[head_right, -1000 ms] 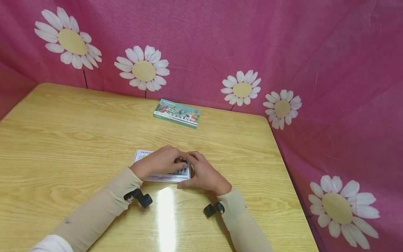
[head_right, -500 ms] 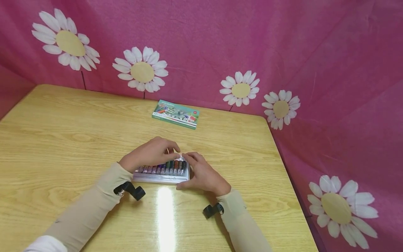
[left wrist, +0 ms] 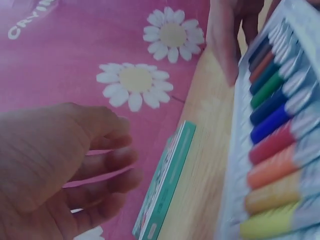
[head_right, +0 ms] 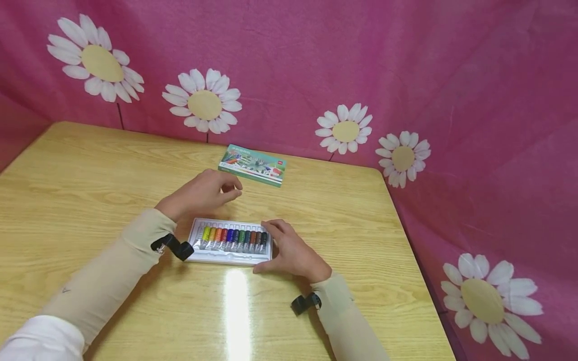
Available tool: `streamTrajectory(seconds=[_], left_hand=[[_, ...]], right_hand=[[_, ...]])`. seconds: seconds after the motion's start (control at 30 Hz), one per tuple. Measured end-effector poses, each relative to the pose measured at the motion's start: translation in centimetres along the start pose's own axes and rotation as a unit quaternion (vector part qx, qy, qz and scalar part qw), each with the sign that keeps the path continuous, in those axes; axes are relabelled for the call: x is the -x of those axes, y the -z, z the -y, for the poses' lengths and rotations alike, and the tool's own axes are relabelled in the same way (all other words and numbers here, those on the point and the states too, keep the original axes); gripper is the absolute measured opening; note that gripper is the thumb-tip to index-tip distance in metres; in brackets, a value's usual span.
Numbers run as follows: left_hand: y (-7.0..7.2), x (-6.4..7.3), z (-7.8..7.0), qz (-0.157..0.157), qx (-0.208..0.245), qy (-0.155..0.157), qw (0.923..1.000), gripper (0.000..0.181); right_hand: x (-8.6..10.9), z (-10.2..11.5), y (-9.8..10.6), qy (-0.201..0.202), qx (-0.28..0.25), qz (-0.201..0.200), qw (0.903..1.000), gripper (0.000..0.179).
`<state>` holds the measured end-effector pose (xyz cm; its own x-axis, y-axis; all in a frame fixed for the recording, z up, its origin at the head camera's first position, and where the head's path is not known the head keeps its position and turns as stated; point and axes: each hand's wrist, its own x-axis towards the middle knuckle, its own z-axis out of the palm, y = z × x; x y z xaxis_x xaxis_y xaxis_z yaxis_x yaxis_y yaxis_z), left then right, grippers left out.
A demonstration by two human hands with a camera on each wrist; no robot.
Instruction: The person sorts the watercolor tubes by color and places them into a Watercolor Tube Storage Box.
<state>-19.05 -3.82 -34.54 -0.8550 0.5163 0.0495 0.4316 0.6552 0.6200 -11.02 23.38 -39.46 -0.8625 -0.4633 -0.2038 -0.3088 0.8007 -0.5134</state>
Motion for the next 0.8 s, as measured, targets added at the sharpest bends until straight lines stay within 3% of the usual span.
streamTrajectory(seconds=[0.2, 0.37, 0.63, 0.8], left_hand=[[1.5, -1.3, 1.0, -0.021, -0.011, 0.017, 0.9996, 0.031], [2.2, -2.7, 2.4, -0.018, -0.023, 0.02, 0.9994, 0.035], [2.5, -4.1, 4.7, -0.008, -0.042, 0.018, 0.9989, 0.05], [2.1, -5.7, 5.1, 0.014, -0.058, 0.024, 0.9979, 0.06]], right_hand=[[-0.1, 0.1, 0.0, -0.003, -0.004, 0.003, 1.0, 0.111], [-0.1, 0.2, 0.0, -0.004, -0.012, 0.008, 0.9999, 0.11], [-0.1, 0.2, -0.1, 0.003, -0.012, 0.011, 0.9999, 0.11], [0.1, 0.3, -0.1, -0.002, -0.012, 0.008, 0.9999, 0.114]])
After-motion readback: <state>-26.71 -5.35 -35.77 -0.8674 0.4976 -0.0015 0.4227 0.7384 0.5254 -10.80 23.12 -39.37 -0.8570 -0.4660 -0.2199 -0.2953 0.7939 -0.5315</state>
